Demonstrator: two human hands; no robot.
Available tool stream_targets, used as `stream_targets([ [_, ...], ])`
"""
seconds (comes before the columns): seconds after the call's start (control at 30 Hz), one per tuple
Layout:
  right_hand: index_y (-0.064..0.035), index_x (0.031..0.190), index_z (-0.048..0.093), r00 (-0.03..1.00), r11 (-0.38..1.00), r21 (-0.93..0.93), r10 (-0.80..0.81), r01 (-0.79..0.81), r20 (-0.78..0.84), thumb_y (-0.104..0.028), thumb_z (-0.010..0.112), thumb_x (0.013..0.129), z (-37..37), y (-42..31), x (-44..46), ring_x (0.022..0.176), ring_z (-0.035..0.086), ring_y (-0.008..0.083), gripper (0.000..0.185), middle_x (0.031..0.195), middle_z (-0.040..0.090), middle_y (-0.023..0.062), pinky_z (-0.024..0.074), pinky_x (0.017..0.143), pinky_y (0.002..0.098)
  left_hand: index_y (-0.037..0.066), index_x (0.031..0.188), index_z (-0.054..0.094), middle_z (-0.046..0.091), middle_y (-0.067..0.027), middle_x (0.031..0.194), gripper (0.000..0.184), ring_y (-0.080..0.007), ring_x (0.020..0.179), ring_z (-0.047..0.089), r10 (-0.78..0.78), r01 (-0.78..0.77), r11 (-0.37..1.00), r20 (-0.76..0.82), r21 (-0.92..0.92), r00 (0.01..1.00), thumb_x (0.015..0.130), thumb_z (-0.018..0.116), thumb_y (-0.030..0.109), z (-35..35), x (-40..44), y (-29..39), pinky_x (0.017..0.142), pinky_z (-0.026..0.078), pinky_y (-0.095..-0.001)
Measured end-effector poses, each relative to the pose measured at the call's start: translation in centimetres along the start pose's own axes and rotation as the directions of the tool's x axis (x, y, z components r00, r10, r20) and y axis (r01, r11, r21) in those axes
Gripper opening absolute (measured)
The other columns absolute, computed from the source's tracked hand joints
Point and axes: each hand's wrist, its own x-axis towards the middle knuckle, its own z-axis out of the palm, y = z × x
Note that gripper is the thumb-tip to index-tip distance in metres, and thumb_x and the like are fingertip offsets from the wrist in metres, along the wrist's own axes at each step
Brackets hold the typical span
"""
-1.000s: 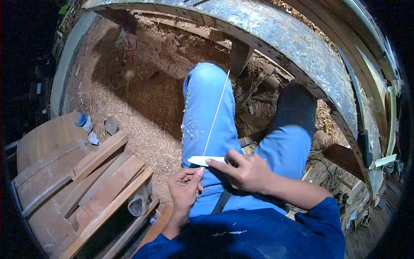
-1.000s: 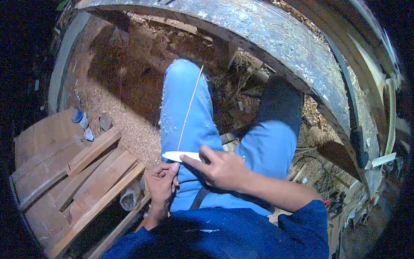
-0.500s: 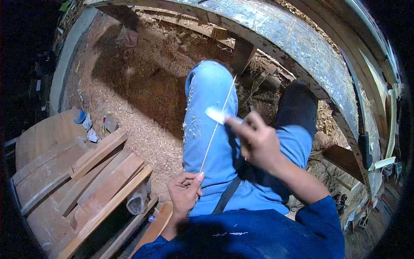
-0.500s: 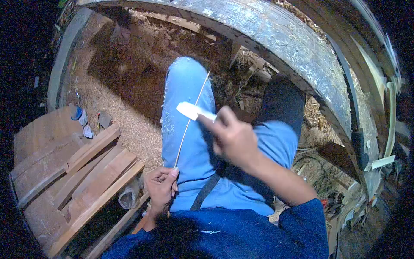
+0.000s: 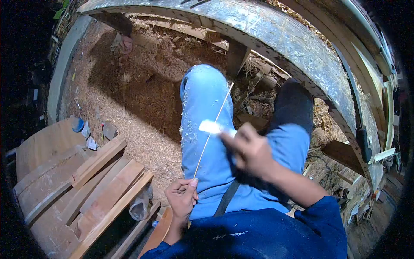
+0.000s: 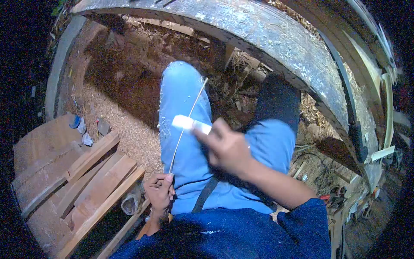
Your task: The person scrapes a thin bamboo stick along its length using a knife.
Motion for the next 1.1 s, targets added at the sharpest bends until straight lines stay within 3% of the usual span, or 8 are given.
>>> stream_targets([
  [0.1,-0.0108,0.132,0.074,0.896,0.976,0.124,0.214,-0.18,-0.388,0.013,0.062,0.086,-2.4,3.0,3.9,0.074,0.059,0.0205,0.053,0.082,0.058,0.0096,0.0491,0.069,0.0324,-0.004,0.095,0.072,0.064,-0.0046,0.06,0.011,-0.0068,0.045,0.054,0.118,-0.121,0.987,-0.033,-0.102,0.992,0.096,0.077,0.006,-0.7,0.0,-0.6,0.04,0.037,-0.0214],
  [0.2,-0.0074,0.131,0.074,0.872,0.968,0.118,0.251,-0.221,-0.42,0.008,0.066,0.095,-5.3,1.6,5.0,0.073,0.052,0.0135,0.04,0.082,0.055,0.0068,0.0445,0.069,0.0263,-0.004,0.096,0.071,0.063,-0.0031,0.061,0.012,-0.0062,0.046,0.054,0.098,-0.1,0.994,-0.065,-0.033,0.993,0.097,0.077,0.007,-0.6,1.1,-0.2,0.041,0.037,-0.0216],
  [0.33,-0.0162,0.132,0.074,0.98,0.991,0.133,0.036,-0.01,-0.194,0.008,0.071,0.074,-4.5,0.6,4.1,0.069,0.061,0.0237,0.063,0.083,0.057,0.0097,0.0521,0.063,0.0354,-0.004,0.104,0.075,0.061,0.0,0.062,0.015,-0.0044,0.05,0.053,0.082,-0.079,0.996,-0.086,0.045,0.993,0.098,0.077,0.009,2.0,3.1,1.8,0.045,0.037,-0.0221],
  [0.57,-0.0304,0.144,0.063,0.951,0.99,-0.052,-0.113,0.133,0.288,-0.018,0.075,0.08,-1.4,-2.9,0.7,0.06,0.066,0.0248,0.066,0.095,0.057,0.0081,0.0567,0.05,0.0417,-0.002,0.1,0.077,0.065,-0.0002,0.068,0.009,-0.0041,0.054,0.056,0.22,-0.211,0.972,-0.085,0.104,0.972,0.095,0.077,0.005,5.0,4.7,2.7,0.049,0.04,-0.0209],
  [0.67,-0.0306,0.143,0.063,0.936,0.993,-0.051,-0.084,0.107,0.342,-0.018,0.074,0.079,-1.8,-3.2,0.8,0.061,0.067,0.0252,0.066,0.095,0.057,0.0085,0.057,0.05,0.0413,-0.001,0.1,0.079,0.066,0.0006,0.067,0.009,-0.0033,0.054,0.056,0.159,-0.149,0.98,-0.072,0.132,0.985,0.094,0.078,0.006,4.7,4.8,2.8,0.049,0.039,-0.0206],
  [0.87,-0.0255,0.136,0.068,0.99,0.988,-0.079,0.138,-0.135,0.035,-0.009,0.078,0.075,-3.1,0.1,3.9,0.07,0.071,0.0306,0.064,0.095,0.061,0.0102,0.0587,0.057,0.0457,-0.003,0.1,0.079,0.064,0.0029,0.062,0.011,-0.0003,0.054,0.053,0.199,-0.182,0.96,-0.06,0.211,0.978,0.094,0.08,0.006,4.8,4.7,3.3,0.05,0.036,-0.0196],
  [1.0,-0.0278,0.14,0.066,0.93,0.993,-0.045,-0.087,0.11,0.356,-0.01,0.078,0.078,-2.6,-1.7,1.9,0.068,0.071,0.0299,0.065,0.098,0.06,0.0107,0.059,0.056,0.0441,-0.003,0.101,0.079,0.063,0.0029,0.061,0.011,-0.0003,0.053,0.052,0.17,-0.154,0.965,-0.06,0.213,0.984,0.094,0.079,0.006,4.8,4.6,3.7,0.049,0.036,-0.0199],
  [1.1,-0.0269,0.137,0.069,0.97,0.996,-0.08,-0.026,0.047,0.242,-0.01,0.077,0.08,-3.1,-0.4,3.5,0.065,0.069,0.028,0.06,0.096,0.06,0.0094,0.058,0.054,0.0425,-0.003,0.1,0.079,0.063,0.0023,0.06,0.011,-0.0007,0.052,0.052,0.103,-0.099,0.982,-0.014,0.163,0.995,0.095,0.079,0.006,3.9,4.7,3.7,0.048,0.035,-0.0198],
])
